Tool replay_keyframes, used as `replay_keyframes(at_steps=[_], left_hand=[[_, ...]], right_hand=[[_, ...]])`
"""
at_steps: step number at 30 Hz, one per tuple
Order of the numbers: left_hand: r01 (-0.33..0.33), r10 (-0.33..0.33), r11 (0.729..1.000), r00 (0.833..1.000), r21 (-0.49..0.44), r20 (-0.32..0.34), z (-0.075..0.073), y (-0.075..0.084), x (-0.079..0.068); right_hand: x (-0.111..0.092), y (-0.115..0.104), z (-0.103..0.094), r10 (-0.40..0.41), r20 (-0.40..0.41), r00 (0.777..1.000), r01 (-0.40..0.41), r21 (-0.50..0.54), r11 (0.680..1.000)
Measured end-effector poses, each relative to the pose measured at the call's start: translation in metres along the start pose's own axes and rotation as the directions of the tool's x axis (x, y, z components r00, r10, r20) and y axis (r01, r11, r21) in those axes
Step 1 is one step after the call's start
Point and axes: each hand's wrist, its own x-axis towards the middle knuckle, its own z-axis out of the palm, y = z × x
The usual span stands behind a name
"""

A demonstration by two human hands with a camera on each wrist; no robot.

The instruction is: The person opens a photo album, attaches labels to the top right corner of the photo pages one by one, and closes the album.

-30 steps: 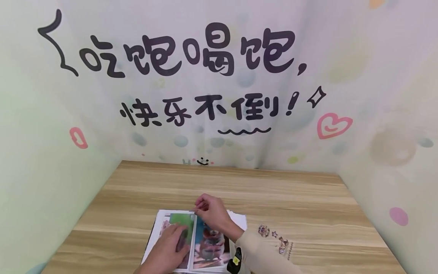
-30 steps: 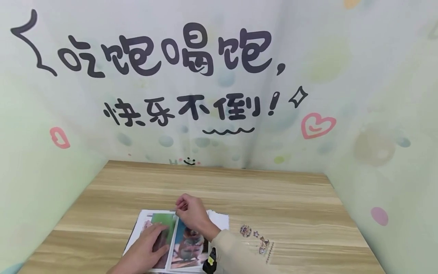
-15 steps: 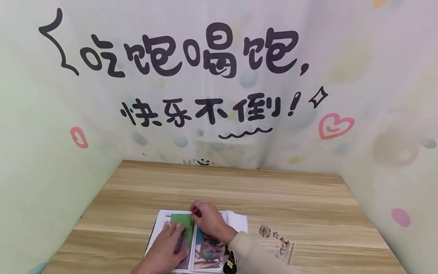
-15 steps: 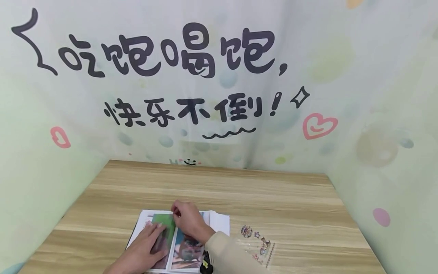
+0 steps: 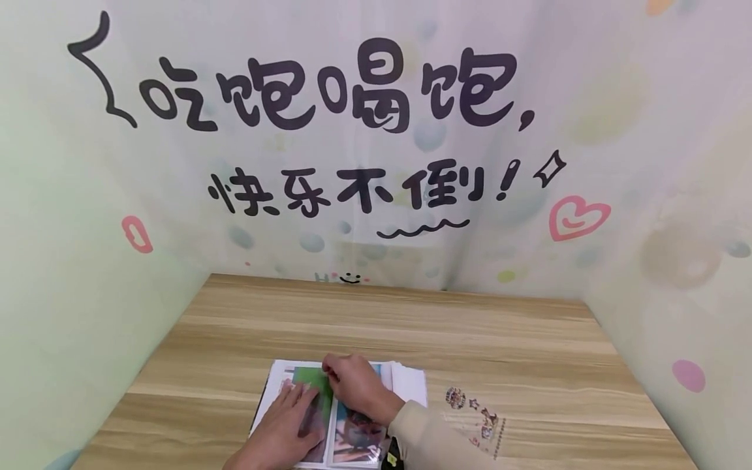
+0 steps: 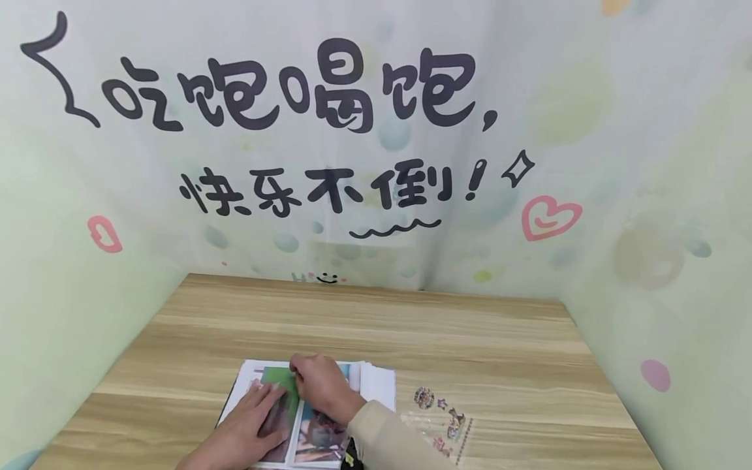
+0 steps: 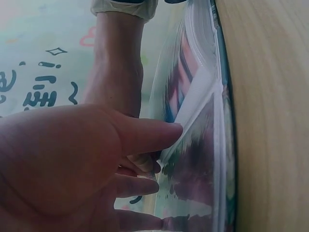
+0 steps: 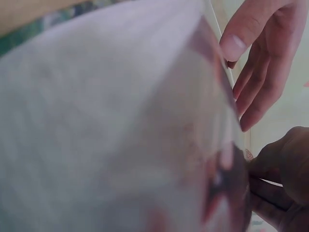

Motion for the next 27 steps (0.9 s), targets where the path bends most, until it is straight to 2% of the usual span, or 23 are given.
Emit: replay_keyframes(at_steps=[11, 14, 17, 22, 24, 27], left_hand=[[0.062, -0.060, 0.998, 0.996, -0.033, 0.062, -0.005, 0.000, 0.002], [0.070, -0.068, 0.997, 0.995, -0.032, 0.073, -0.006, 0.000, 0.003], [0.063, -0.061, 0.998, 0.996, -0.022, 0.068, -0.006, 0.000, 0.003], [0.046, -0.045, 0.999, 0.997, -0.022, 0.058, -0.006, -0.002, 0.002], [0.046, -0.044, 0.999, 0.997, -0.028, 0.061, -0.006, -0.003, 0.002], [0.048, -0.046, 0.998, 0.997, -0.033, 0.068, -0.006, -0.004, 0.002]], right_hand=[[-0.005, 0.000, 0.001, 0.007, 0.038, 0.999, -0.004, -0.062, 0.998], [-0.005, 0.001, 0.000, 0.037, 0.063, 0.997, -0.037, -0.006, 0.999], [-0.006, 0.004, 0.000, 0.094, 0.106, 0.990, -0.105, 0.104, 0.989], [-0.007, 0.010, 0.002, 0.184, 0.143, 0.972, -0.221, 0.312, 0.924], [-0.008, 0.013, 0.003, 0.212, 0.129, 0.969, -0.244, 0.344, 0.906], [-0.010, 0.015, 0.004, 0.266, 0.109, 0.958, -0.287, 0.336, 0.897]])
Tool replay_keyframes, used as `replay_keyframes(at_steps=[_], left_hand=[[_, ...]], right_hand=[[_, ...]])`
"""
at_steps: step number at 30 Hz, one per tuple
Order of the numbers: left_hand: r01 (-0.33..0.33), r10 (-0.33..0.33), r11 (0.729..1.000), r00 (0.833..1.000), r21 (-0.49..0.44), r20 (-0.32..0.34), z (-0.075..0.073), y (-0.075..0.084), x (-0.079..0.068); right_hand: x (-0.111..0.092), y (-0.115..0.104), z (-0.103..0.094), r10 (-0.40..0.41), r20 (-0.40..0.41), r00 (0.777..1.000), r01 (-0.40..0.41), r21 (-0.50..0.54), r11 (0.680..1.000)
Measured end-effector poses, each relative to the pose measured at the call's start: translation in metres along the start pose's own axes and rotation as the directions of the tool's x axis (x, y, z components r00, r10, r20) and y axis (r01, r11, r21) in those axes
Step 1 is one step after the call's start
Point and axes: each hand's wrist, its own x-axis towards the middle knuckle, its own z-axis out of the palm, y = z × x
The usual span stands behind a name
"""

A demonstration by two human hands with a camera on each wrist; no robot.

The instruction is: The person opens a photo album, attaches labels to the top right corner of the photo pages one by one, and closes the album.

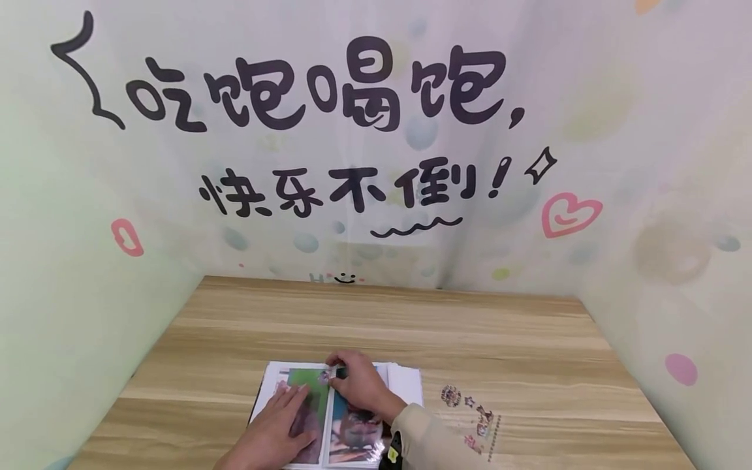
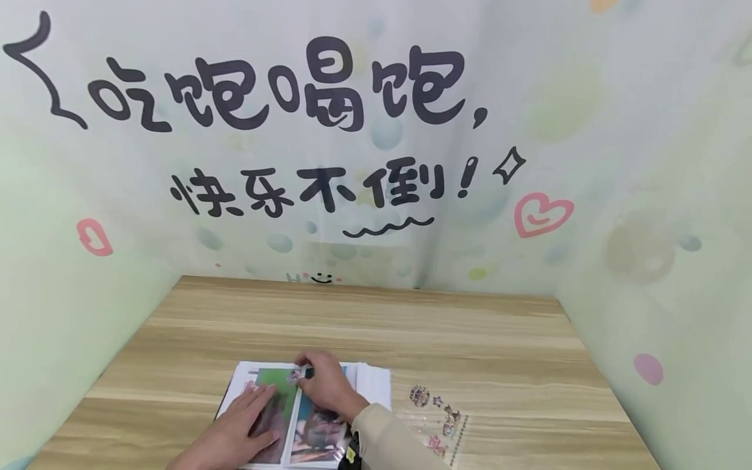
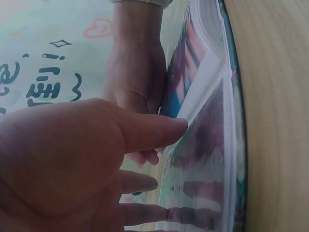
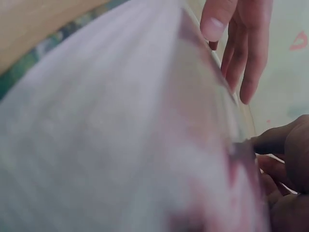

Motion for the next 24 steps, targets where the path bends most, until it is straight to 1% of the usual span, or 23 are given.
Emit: replay_keyframes(at_steps=[4, 11, 14, 19, 22, 24], left_hand=[[-0.008, 0.008, 1.000, 1.000, 0.001, -0.003, 0.000, 0.000, 0.000], [-0.038, 0.038, 0.999, 0.999, 0.038, -0.011, 0.000, -0.002, -0.001], [-0.036, 0.036, 0.999, 0.999, 0.040, -0.001, -0.001, -0.002, 0.000], [-0.045, 0.045, 0.999, 0.999, 0.025, 0.019, -0.002, -0.005, -0.001], [-0.049, 0.048, 0.998, 0.998, 0.030, 0.029, -0.001, -0.005, -0.002], [-0.047, 0.046, 0.998, 0.998, 0.049, 0.033, 0.000, -0.005, -0.002]], right_hand=[[0.000, 0.001, 0.001, 0.062, -0.023, 0.998, -0.063, -0.035, 0.997], [0.003, -0.004, 0.008, 0.124, -0.076, 0.989, -0.127, -0.036, 0.991], [0.004, -0.008, 0.010, 0.166, -0.093, 0.982, -0.170, -0.042, 0.984], [0.005, -0.014, 0.010, 0.251, -0.090, 0.964, -0.254, -0.031, 0.967], [0.006, -0.015, 0.011, 0.274, -0.103, 0.956, -0.278, -0.026, 0.960], [0.006, -0.016, 0.012, 0.283, -0.114, 0.952, -0.287, -0.021, 0.958]])
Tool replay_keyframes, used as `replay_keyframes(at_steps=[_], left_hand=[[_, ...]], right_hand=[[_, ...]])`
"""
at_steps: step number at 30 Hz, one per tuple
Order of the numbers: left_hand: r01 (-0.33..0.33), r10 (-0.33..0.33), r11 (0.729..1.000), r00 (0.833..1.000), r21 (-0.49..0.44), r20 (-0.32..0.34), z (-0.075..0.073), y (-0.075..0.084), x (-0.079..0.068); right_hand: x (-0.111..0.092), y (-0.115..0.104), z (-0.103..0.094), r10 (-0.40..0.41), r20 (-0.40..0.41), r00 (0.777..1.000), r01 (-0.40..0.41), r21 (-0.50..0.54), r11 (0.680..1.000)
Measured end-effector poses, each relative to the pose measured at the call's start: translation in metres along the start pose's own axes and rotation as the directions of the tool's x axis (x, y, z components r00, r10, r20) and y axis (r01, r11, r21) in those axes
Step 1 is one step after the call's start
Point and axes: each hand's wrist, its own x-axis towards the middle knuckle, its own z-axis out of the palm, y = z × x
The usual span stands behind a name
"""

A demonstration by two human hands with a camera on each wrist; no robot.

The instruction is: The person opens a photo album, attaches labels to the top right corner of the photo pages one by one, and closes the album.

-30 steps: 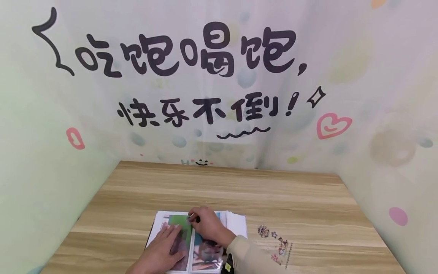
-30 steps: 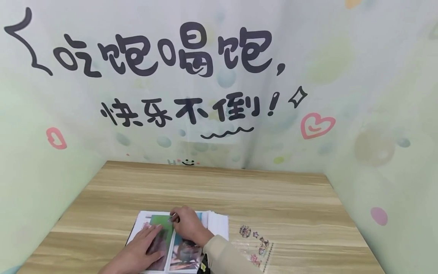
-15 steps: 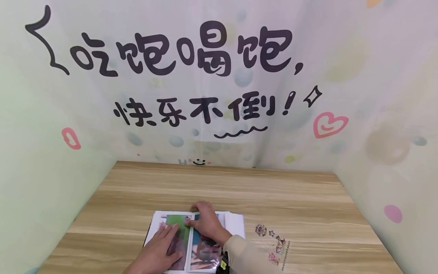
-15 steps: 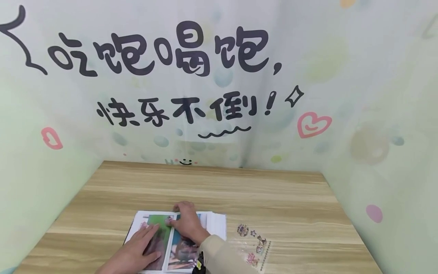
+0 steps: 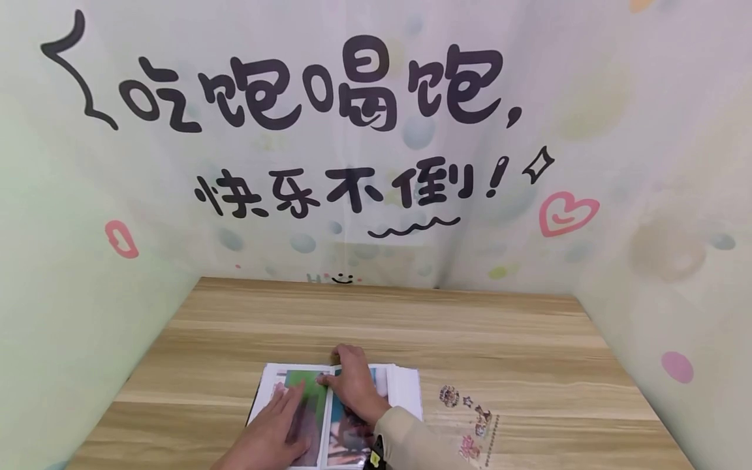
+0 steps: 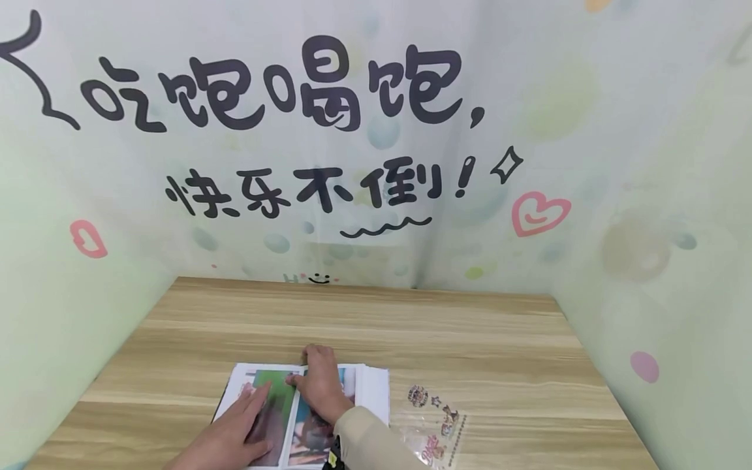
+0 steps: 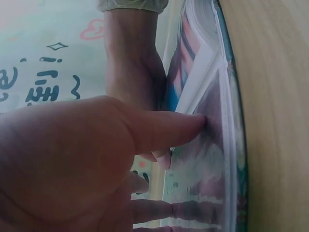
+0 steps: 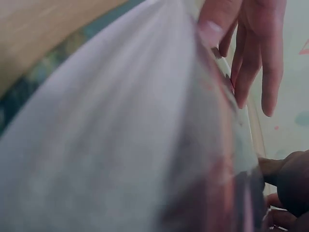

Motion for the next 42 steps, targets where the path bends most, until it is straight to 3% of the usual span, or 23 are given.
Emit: replay_keyframes(at_steps=[10, 19, 28, 35, 42], left_hand=[[-0.016, 0.014, 0.995, 1.000, 0.095, 0.014, 0.005, 0.000, 0.003], [-0.055, 0.054, 0.992, 0.998, 0.113, 0.017, 0.004, -0.002, 0.006], [-0.027, 0.027, 0.997, 1.000, 0.069, -0.001, 0.003, -0.001, 0.009], [-0.025, 0.028, 0.996, 0.999, 0.081, -0.031, 0.006, 0.003, 0.011], [-0.020, 0.030, 0.993, 0.997, 0.119, -0.075, 0.007, 0.005, 0.012]], right_hand=[[0.001, 0.003, 0.006, -0.003, -0.095, 0.995, 0.001, -0.020, 1.000], [0.001, 0.005, 0.007, -0.021, -0.144, 0.989, 0.019, -0.013, 1.000], [0.005, 0.009, 0.007, -0.051, -0.156, 0.987, 0.043, -0.051, 0.998], [0.008, 0.014, -0.004, -0.065, -0.104, 0.992, 0.067, 0.018, 0.998], [0.007, 0.018, -0.031, -0.056, -0.041, 0.998, 0.061, 0.146, 0.987]])
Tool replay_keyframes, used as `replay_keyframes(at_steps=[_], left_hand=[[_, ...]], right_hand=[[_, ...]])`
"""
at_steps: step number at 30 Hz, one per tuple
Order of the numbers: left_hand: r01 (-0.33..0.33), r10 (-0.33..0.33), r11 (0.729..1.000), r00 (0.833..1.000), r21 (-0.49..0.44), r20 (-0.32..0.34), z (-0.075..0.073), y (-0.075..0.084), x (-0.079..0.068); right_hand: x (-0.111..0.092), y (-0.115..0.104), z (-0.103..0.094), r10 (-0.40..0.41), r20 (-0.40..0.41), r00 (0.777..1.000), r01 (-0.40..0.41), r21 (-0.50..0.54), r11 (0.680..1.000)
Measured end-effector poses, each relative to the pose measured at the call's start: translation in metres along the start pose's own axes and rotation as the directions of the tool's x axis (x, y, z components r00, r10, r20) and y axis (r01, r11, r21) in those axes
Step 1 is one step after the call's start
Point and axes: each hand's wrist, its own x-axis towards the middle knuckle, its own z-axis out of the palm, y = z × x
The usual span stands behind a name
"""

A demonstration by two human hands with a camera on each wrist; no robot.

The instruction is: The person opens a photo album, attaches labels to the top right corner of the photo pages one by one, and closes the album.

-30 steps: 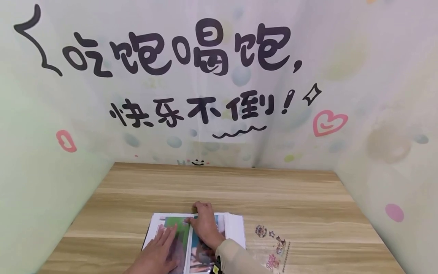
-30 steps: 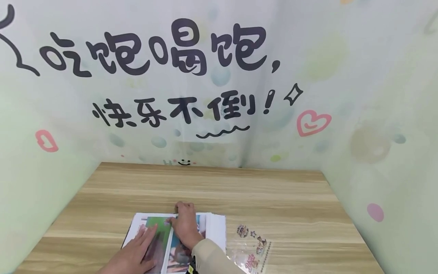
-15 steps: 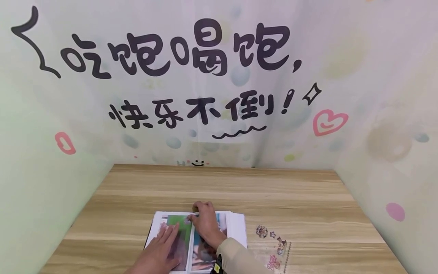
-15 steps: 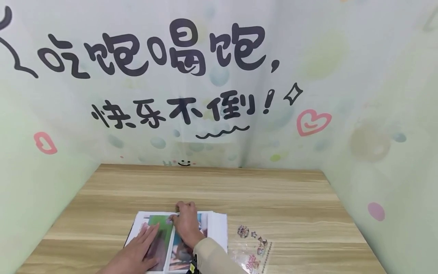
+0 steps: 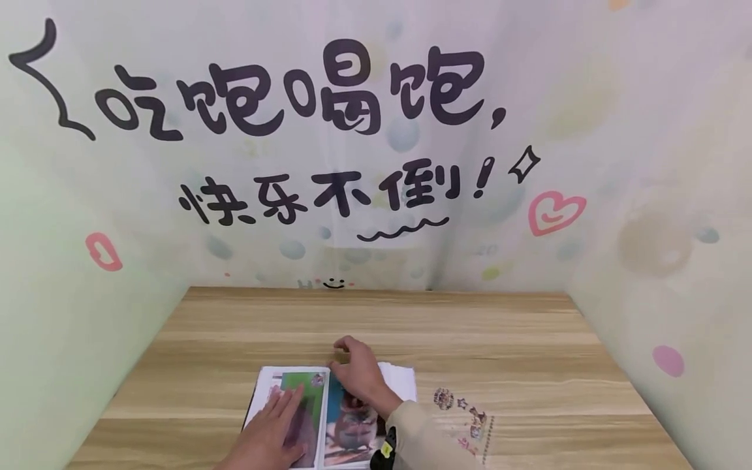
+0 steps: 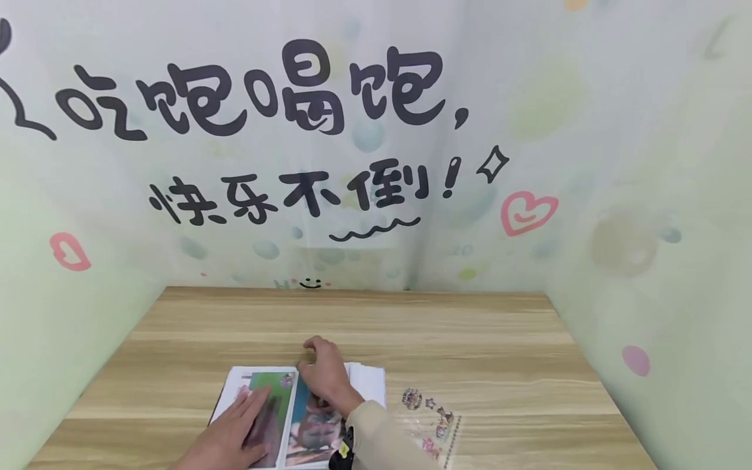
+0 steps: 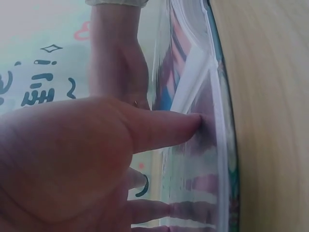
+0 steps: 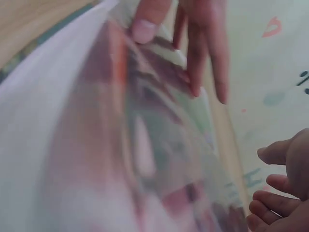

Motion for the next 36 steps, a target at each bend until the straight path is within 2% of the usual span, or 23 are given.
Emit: replay_keyframes(at_steps=[4, 8, 13, 17, 24, 31, 36], left_hand=[[0.019, -0.020, 1.000, 1.000, -0.015, -0.015, -0.001, 0.002, 0.002], [0.033, -0.034, 0.999, 0.998, -0.011, -0.059, -0.004, 0.006, 0.006], [0.048, -0.050, 0.999, 0.992, -0.023, -0.113, -0.010, 0.012, 0.014], [0.066, -0.074, 0.995, 0.990, -0.072, -0.116, -0.015, 0.017, 0.021], [0.085, -0.110, 0.982, 0.983, -0.167, -0.146, -0.016, 0.028, 0.034], [0.064, -0.119, 0.953, 0.978, -0.295, -0.173, -0.010, 0.040, 0.046], [0.052, -0.115, 0.936, 0.980, -0.349, -0.164, -0.005, 0.047, 0.054]], right_hand=[[-0.004, 0.003, -0.022, -0.013, 0.000, 1.000, 0.013, 0.056, 0.998], [-0.008, 0.009, -0.044, -0.017, -0.009, 1.000, 0.018, 0.097, 0.995], [-0.011, 0.022, -0.071, -0.029, -0.020, 0.999, 0.031, 0.098, 0.995], [-0.017, 0.034, -0.091, -0.005, -0.005, 1.000, 0.005, 0.093, 0.996], [-0.034, 0.054, -0.123, 0.037, 0.022, 0.999, -0.037, 0.002, 0.999], [-0.056, 0.075, -0.149, 0.103, 0.064, 0.993, -0.098, -0.073, 0.993], [-0.067, 0.089, -0.161, 0.081, 0.110, 0.991, -0.069, -0.109, 0.992]])
